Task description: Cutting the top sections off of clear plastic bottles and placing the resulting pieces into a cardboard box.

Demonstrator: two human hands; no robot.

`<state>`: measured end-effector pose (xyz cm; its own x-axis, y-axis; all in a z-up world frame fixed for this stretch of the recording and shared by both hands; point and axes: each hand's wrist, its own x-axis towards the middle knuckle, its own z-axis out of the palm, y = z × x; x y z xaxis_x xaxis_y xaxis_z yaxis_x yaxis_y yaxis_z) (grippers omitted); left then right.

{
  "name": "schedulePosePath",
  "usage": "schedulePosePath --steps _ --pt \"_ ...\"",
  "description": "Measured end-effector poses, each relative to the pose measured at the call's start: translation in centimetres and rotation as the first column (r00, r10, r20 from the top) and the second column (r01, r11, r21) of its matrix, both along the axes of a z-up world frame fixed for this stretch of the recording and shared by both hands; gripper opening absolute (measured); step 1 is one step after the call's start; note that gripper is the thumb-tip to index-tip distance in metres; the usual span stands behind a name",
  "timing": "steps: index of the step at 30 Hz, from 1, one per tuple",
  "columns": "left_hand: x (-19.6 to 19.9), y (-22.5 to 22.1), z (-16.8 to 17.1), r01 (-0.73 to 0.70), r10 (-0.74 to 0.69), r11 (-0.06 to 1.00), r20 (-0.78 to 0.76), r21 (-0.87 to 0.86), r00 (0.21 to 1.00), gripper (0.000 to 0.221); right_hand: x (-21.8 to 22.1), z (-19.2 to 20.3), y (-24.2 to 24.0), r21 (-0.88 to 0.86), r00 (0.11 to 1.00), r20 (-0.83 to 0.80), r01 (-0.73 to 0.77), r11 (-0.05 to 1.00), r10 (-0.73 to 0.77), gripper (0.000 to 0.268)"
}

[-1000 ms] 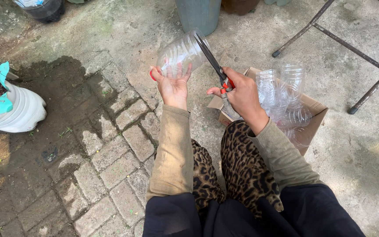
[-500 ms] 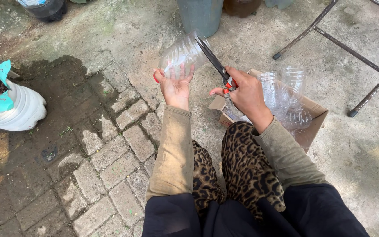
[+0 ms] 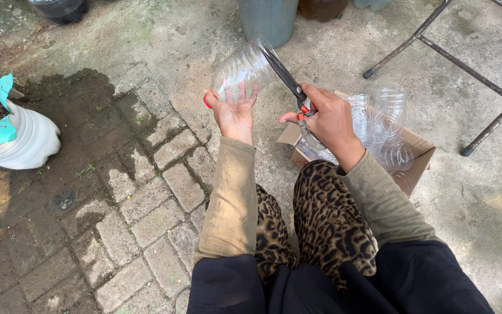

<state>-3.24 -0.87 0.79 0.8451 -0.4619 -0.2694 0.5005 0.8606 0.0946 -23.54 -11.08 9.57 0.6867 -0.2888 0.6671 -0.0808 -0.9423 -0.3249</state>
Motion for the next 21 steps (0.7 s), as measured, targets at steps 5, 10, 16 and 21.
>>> schedulePosePath --steps 5,10,16,21 --pt "-0.2 0.0 0.7 -0.006 0.007 1.000 -0.022 0.014 1.000 0.089 0.1 -0.3 -0.3 0.004 1.000 -0.006 -0.005 1.000 0.005 0.078" --pt "-0.1 -0.1 0.3 -0.005 0.006 1.000 -0.026 0.013 1.000 0.087 0.3 -0.4 -0.3 -0.042 1.000 0.028 0.000 0.999 0.001 0.076" --pt "0.0 -0.4 0.5 0.006 -0.005 1.000 -0.032 0.020 0.999 0.079 0.6 -0.7 -0.4 0.141 0.998 -0.067 0.004 0.990 0.006 0.066" --pt "0.5 -0.5 0.4 0.092 -0.093 0.996 -0.075 -0.018 0.993 0.074 0.9 0.9 1.1 0.775 0.994 0.079 -0.016 0.631 -0.071 0.033"
